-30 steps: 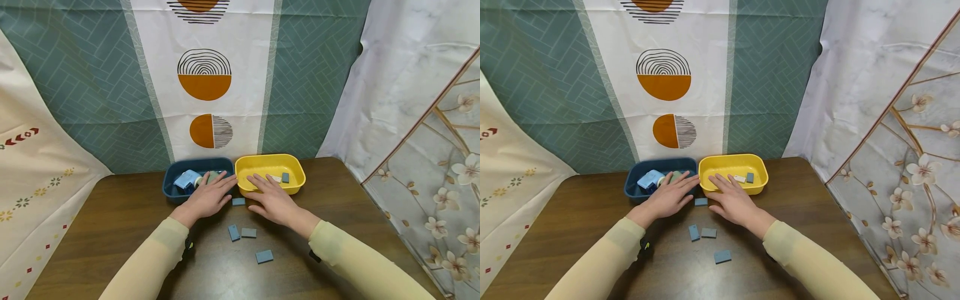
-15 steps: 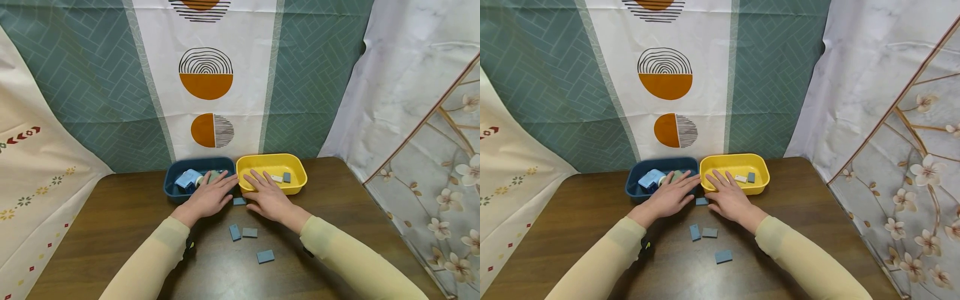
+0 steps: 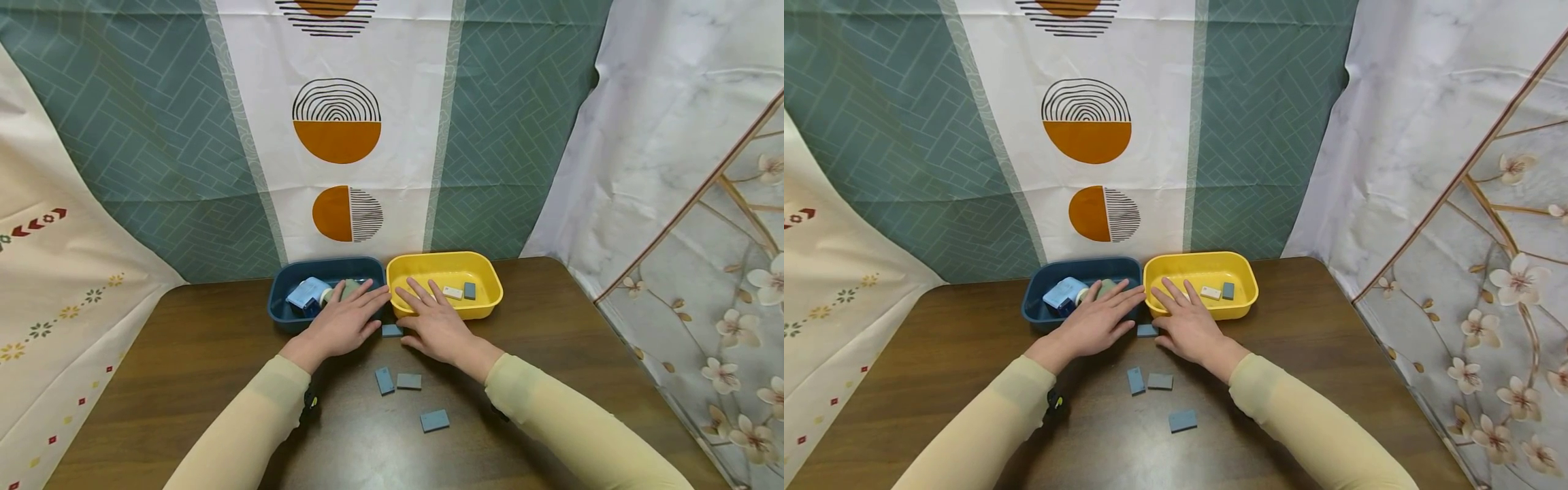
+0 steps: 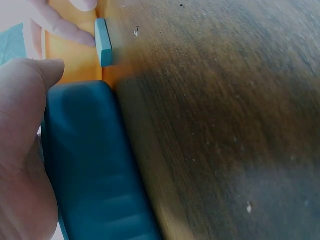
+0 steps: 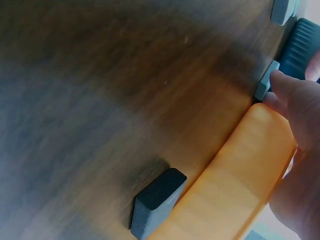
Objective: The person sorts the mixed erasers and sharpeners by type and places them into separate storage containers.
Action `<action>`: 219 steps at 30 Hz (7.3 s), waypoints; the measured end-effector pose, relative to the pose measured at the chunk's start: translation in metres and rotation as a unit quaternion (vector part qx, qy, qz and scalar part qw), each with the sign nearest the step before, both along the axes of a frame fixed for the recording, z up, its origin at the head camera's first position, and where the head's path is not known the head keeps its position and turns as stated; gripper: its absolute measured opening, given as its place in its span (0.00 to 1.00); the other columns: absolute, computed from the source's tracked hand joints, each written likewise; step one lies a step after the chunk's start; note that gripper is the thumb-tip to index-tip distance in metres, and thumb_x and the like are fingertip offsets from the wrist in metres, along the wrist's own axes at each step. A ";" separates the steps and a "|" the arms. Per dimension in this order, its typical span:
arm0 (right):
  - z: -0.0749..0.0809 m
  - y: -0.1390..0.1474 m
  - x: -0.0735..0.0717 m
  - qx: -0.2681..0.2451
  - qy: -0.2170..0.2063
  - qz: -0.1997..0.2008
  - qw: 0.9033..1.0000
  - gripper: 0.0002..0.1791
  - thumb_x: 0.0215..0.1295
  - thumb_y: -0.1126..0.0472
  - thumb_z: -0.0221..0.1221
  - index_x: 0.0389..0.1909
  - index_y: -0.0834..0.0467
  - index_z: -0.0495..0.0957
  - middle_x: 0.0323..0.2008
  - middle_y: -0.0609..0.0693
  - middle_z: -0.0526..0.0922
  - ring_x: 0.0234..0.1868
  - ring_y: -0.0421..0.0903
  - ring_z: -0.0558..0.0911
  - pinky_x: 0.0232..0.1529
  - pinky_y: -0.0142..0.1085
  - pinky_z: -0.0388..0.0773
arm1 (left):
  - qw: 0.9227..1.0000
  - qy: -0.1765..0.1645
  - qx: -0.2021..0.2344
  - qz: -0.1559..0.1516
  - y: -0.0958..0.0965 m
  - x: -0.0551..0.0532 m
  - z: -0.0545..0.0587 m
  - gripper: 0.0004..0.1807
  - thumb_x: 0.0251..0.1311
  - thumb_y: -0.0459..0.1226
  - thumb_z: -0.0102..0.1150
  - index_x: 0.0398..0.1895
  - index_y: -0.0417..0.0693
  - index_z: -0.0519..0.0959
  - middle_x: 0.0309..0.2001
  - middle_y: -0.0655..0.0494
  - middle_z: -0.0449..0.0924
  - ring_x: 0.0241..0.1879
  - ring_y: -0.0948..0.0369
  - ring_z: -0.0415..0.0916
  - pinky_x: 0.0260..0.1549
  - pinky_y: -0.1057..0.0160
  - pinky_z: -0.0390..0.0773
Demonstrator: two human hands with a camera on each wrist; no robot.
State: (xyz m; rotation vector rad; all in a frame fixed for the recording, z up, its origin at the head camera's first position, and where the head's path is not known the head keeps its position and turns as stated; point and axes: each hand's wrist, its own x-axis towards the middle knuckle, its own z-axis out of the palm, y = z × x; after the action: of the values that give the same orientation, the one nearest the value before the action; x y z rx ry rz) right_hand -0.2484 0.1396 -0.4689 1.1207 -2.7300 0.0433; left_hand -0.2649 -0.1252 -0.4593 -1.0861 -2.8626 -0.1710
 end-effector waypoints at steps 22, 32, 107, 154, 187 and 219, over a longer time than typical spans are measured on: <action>-0.007 -0.005 -0.002 -0.011 0.004 -0.025 1.000 0.14 0.72 0.42 0.74 0.47 0.47 0.92 0.85 0.54 0.63 0.90 0.57 0.45 0.86 0.61 0.35 | 1.000 -0.004 0.007 0.001 0.001 0.001 0.000 0.36 0.84 0.50 0.58 0.89 0.57 0.62 0.88 0.62 0.56 0.88 0.52 0.47 0.82 0.28 0.41; -0.007 0.000 0.003 -0.032 0.006 -0.014 0.999 0.12 0.71 0.46 0.75 0.46 0.48 0.92 0.84 0.55 0.66 0.90 0.56 0.46 0.86 0.62 0.39 | 1.000 0.005 0.007 -0.005 0.000 0.001 0.001 0.36 0.84 0.50 0.59 0.89 0.57 0.63 0.88 0.61 0.57 0.88 0.52 0.49 0.81 0.27 0.45; 0.056 0.098 -0.028 -0.124 0.010 -0.175 0.977 0.13 0.75 0.54 0.69 0.46 0.61 0.88 0.81 0.63 0.68 0.88 0.63 0.52 0.86 0.62 0.39 | 1.000 -0.016 0.016 -0.002 0.000 0.000 0.002 0.39 0.84 0.55 0.57 0.90 0.55 0.61 0.88 0.62 0.54 0.88 0.51 0.46 0.82 0.29 0.37; 0.041 0.092 -0.065 -0.097 -0.043 -0.250 0.962 0.16 0.77 0.53 0.67 0.52 0.61 0.90 0.82 0.64 0.67 0.88 0.63 0.50 0.86 0.63 0.40 | 1.000 -0.023 0.013 0.006 0.002 0.003 0.004 0.39 0.83 0.54 0.59 0.89 0.56 0.61 0.88 0.62 0.55 0.89 0.53 0.45 0.82 0.29 0.37; 0.037 0.093 -0.072 -0.104 -0.065 -0.257 0.959 0.24 0.81 0.52 0.64 0.68 0.63 0.84 0.84 0.65 0.63 0.88 0.64 0.49 0.85 0.65 0.39 | 1.000 -0.023 0.004 0.014 0.002 0.000 0.000 0.39 0.84 0.56 0.57 0.90 0.58 0.60 0.89 0.66 0.52 0.89 0.55 0.43 0.83 0.31 0.38; 0.041 0.106 -0.011 -0.119 -0.017 -0.174 0.977 0.31 0.79 0.49 0.67 0.74 0.63 0.79 0.83 0.64 0.65 0.87 0.64 0.55 0.84 0.66 0.42 | 1.000 -0.011 0.011 0.004 0.001 -0.001 -0.002 0.38 0.83 0.54 0.58 0.89 0.56 0.63 0.88 0.63 0.56 0.88 0.53 0.46 0.82 0.29 0.42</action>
State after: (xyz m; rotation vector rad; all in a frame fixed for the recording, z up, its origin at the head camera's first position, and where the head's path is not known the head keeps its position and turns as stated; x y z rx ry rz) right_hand -0.2591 0.2457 -0.4278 0.5771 -2.8142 0.3326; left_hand -0.2657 -0.1238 -0.4610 -1.0746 -2.8762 -0.2151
